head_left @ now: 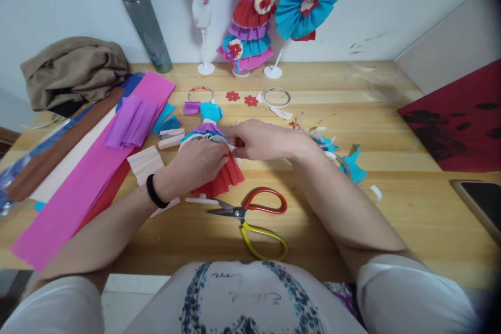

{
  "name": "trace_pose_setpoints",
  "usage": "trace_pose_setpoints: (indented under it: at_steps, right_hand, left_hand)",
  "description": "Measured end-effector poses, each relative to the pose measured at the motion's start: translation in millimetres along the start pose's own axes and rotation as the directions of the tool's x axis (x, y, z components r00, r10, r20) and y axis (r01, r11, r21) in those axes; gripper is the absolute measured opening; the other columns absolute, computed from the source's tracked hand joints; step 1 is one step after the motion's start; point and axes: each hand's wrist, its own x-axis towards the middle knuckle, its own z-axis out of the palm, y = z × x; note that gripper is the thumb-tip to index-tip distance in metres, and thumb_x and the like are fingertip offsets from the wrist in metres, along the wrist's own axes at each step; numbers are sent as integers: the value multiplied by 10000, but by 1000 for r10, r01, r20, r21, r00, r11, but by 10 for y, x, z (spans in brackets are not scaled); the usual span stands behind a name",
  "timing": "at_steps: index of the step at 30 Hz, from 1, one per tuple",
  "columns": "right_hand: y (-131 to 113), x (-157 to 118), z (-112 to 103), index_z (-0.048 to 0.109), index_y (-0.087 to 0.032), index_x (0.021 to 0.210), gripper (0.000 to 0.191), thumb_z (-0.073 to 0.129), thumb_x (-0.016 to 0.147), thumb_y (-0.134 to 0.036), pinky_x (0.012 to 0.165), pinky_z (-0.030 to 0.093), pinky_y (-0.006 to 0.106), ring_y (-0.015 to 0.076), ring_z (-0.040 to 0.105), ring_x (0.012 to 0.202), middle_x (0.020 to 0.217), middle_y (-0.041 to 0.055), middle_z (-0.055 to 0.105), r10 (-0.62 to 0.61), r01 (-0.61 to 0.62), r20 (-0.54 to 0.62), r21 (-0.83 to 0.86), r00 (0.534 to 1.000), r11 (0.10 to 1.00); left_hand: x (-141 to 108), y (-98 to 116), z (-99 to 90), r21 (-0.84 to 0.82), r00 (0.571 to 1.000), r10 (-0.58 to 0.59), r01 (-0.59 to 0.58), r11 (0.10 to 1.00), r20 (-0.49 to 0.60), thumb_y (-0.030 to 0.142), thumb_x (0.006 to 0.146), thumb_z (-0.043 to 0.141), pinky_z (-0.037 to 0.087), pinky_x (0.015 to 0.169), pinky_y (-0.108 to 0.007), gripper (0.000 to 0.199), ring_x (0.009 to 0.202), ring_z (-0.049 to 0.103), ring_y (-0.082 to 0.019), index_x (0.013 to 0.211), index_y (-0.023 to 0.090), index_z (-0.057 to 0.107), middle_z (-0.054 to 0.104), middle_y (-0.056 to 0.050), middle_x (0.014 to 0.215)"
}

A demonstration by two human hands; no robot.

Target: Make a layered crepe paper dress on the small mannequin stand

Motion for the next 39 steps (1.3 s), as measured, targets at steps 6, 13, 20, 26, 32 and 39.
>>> trace_pose_setpoints:
  at_steps: [6,13,20,26,32,39]
  right_hand:
    - [-52,-64,-23,634,-189,811,107,541,818,-137,585,289,316,183,534,694,802,74,667,86,-94,-135,-57,987,994]
    - [-272,-192,-52,664,-202,824,134,557,812,-122,639,353,328,218,594,764,816,68,690,72,-60,-233,57,970,997]
    - [-317,-169,-39,678,-179,798,244,518,792,6,651,371,278,143,543,677,697,11,640,27,-2,-168,149,985,989]
    - [-244,-103,15,714,-204,828,312,489,795,8,649,375,274,152,564,697,719,5,670,26,-6,-184,106,983,994]
    - [-232,-101,58,768,-225,906,310,510,841,-66,652,384,288,168,625,730,809,25,732,-19,24,-150,29,989,999]
    - [-355,-106,66,769,-242,967,299,489,909,-157,614,346,317,238,677,834,944,71,766,84,-97,-157,-78,984,992]
  left_hand:
    - [6,-28,15,-105,999,-44,46,993,27,192,963,434,467,801,-360,272,949,684,-259,958,133,699,749,-120,1005]
    - [41,-106,2,-327,1000,-4,3,945,-3,194,918,483,433,684,-281,241,782,641,-177,868,141,713,729,-72,865]
    - [27,-209,-30,-613,998,1,-39,789,-61,48,787,423,426,622,-232,228,664,579,-122,721,140,622,662,-7,711]
    - [-3,-179,-96,-774,989,-125,140,618,79,34,733,380,348,439,-190,222,459,474,-89,626,165,522,508,42,496]
    - [-5,-159,-119,-827,977,-171,202,524,130,35,744,383,352,420,-175,229,426,458,-86,681,156,567,506,49,459]
    - [19,-182,-50,-806,989,-140,118,580,45,2,704,368,372,439,-178,278,420,481,-83,671,137,608,503,52,446]
